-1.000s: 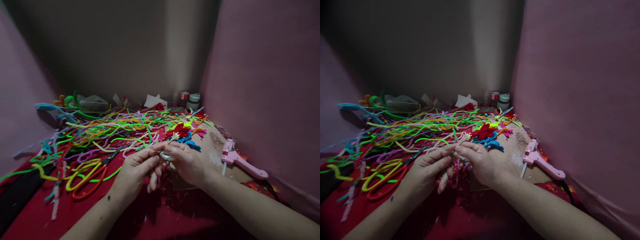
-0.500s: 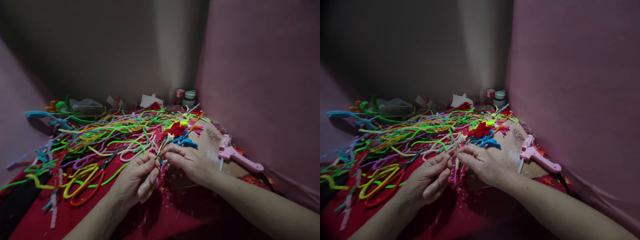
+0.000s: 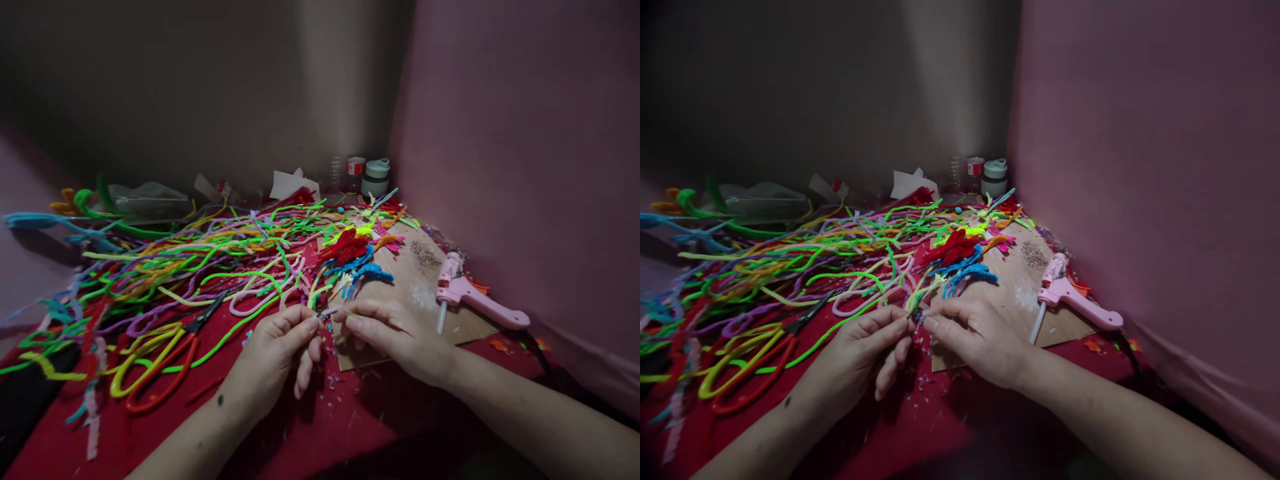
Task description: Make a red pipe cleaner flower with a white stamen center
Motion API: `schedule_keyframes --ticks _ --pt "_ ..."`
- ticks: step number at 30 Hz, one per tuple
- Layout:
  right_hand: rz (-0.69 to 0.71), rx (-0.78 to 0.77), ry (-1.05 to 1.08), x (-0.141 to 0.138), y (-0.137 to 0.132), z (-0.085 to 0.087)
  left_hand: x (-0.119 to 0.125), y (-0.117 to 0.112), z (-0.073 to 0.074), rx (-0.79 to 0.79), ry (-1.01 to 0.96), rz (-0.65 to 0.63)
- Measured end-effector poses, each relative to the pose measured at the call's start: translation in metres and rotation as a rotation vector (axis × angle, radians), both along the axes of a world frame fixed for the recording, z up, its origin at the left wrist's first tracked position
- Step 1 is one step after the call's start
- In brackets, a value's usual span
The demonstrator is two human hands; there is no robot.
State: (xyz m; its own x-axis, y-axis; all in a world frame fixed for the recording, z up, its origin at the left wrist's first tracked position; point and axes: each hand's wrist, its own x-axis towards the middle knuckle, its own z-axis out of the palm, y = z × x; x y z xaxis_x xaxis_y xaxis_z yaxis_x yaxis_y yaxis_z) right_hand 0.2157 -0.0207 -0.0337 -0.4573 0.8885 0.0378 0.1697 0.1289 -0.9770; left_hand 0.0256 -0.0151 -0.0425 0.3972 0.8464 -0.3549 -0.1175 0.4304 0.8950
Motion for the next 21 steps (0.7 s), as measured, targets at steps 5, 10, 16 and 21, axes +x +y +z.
schedule_keyframes --ticks 5,10,16,21 --pt "-0.005 -0.143 0.004 0.001 0.003 -0.010 0.006 0.000 0.000 0.027 0.151 0.020" --pt "-0.077 -0.163 -0.001 -0.001 0.005 -0.012 0.008 0.000 -0.001 0.065 0.216 -0.003" --pt "-0.178 -0.189 0.033 -0.001 0.005 -0.007 0.008 -0.001 -0.005 0.119 0.273 -0.020" --pt "-0.160 -0.263 0.110 0.002 0.006 -0.010 0.008 -0.003 -0.004 0.184 0.331 -0.038"
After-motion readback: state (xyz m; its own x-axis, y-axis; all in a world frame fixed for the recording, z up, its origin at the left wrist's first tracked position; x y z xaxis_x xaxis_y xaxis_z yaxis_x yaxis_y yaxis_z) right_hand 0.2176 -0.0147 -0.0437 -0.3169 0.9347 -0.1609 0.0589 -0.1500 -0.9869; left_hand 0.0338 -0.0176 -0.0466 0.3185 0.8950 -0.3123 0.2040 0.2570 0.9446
